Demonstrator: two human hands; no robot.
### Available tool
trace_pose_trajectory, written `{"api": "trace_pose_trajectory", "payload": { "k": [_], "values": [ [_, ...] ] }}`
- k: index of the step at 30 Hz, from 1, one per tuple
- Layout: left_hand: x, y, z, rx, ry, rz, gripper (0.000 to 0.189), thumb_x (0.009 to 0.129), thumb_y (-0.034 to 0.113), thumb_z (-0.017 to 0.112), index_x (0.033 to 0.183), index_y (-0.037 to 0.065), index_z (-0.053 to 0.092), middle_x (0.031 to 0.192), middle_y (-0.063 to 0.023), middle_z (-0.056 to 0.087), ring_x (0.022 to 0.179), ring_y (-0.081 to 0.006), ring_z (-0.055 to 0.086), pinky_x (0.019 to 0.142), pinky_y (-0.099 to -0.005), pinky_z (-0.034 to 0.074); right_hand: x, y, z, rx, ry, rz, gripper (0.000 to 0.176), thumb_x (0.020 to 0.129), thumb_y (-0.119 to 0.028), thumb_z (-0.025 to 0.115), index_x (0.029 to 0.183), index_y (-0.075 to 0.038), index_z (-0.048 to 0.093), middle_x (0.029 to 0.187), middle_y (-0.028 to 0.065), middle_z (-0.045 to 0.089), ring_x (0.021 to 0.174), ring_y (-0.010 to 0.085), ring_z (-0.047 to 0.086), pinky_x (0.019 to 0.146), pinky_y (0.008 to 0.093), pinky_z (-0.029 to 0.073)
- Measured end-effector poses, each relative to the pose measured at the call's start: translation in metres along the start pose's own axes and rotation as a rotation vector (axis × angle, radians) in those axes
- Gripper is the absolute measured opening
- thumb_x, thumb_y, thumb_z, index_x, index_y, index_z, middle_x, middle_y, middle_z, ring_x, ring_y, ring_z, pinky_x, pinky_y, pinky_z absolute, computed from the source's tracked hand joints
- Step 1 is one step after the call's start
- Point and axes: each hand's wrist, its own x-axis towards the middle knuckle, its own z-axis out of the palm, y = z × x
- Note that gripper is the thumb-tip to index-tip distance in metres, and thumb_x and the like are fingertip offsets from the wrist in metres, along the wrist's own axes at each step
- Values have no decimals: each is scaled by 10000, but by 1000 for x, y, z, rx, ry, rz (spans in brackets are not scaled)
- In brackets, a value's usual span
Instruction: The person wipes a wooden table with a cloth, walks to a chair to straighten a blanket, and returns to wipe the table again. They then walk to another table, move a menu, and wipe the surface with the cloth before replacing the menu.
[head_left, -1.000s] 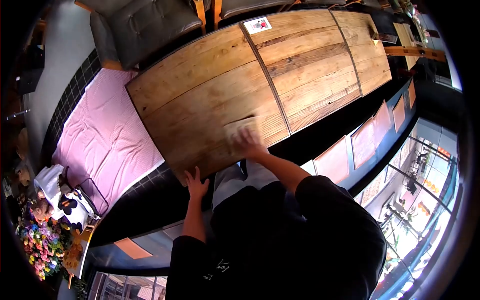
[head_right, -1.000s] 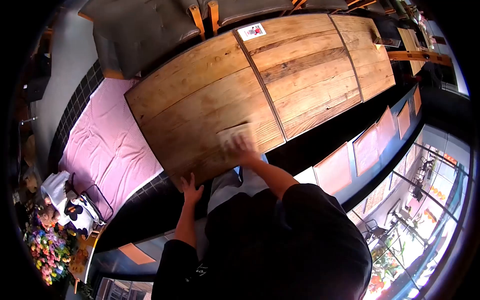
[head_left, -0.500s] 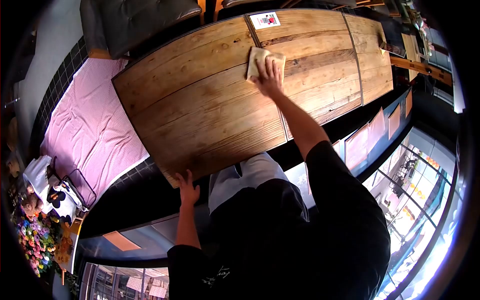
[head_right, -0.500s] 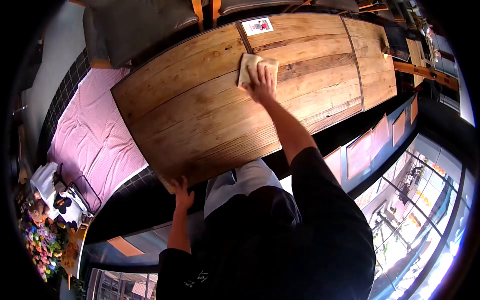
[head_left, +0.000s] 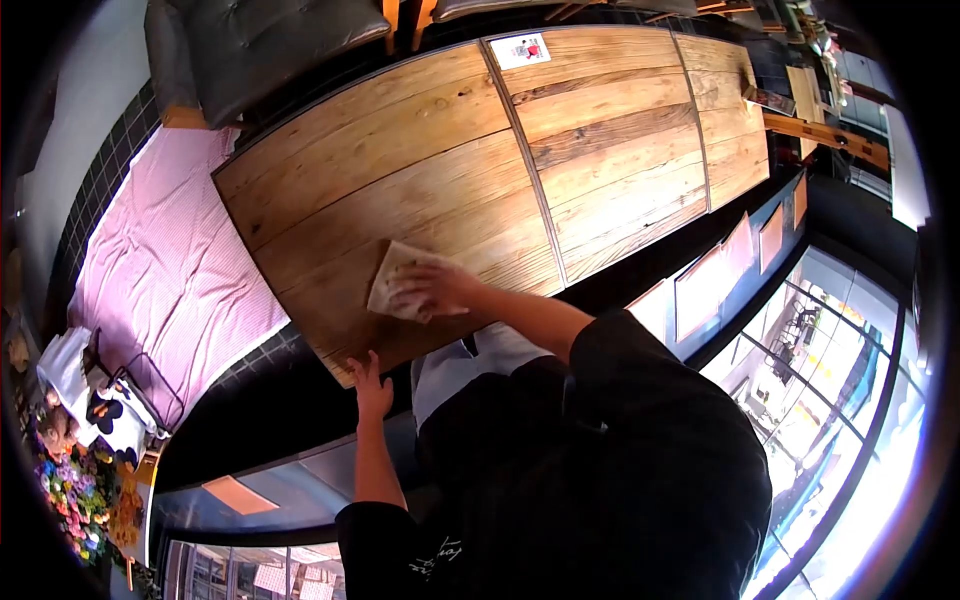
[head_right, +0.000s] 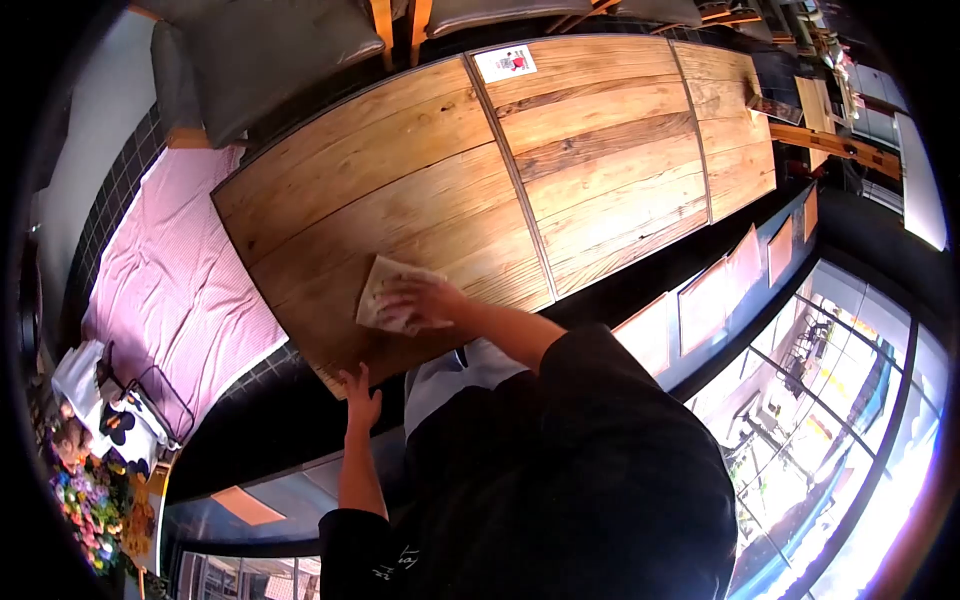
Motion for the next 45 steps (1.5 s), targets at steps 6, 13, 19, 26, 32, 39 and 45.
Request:
{"api": "trace_pose_trajectory", "payload": {
  "k": [6,13,19,26,32,39,45],
  "values": [
    [-2,22,-17,-25,-27,-79,827,892,214,649,1589,298,212,1639,-269,-20,1445,-546,203,1168,-530,305,5,166,-104,-525,251,824,743,973,-598,445,1593,-265,207,1661,91,181,1522,341,158,1217,480,162],
    [6,5,-9,-9,-58,-42,891,857,287,699,1595,289,201,1630,-298,-24,1450,-557,179,1181,-521,274,-164,111,-51,-464,370,1064,750,985,-517,472,1592,-155,222,1650,193,137,1493,466,148,1198,562,192],
    [17,-8,1,10,-25,-35,835,856,298,701,1574,189,289,1610,-340,34,1460,-538,173,1195,-502,245,-240,0,40,-196,371,1184,608,1015,-215,469,1530,28,258,1614,221,220,1508,446,116,1230,550,112],
    [58,-6,-47,-149,268,-150,918,864,340,718,1567,28,219,1566,-406,106,1491,-492,126,1208,-475,218,-207,34,70,448,1505,1899,624,1059,-233,392,1582,-33,117,1614,252,206,1503,402,175,1220,454,161],
    [63,-7,-49,-275,162,-331,1015,857,360,745,1602,116,100,1569,-415,-41,1501,-488,72,1210,-456,205,-179,29,215,1322,1808,1842,498,1022,-588,387,1266,-182,541,846,45,555,691,157,530,590,339,453],
    [62,-19,-58,-251,-8,-295,1051,863,282,726,1608,219,-12,1536,-451,-125,1499,-502,59,1196,-449,234,6,-128,215,2094,1319,1925,749,950,-688,400,1529,-219,324,1454,73,483,1277,279,475,1017,433,429],
    [72,-44,-62,-196,-97,-193,1051,869,255,699,1603,188,-50,1526,-466,-116,1479,-506,162,1182,-432,269,-58,-91,134,1883,1551,1862,753,956,-647,455,1554,-222,288,1519,64,421,1336,268,436,1026,453,432]
  ]
}}
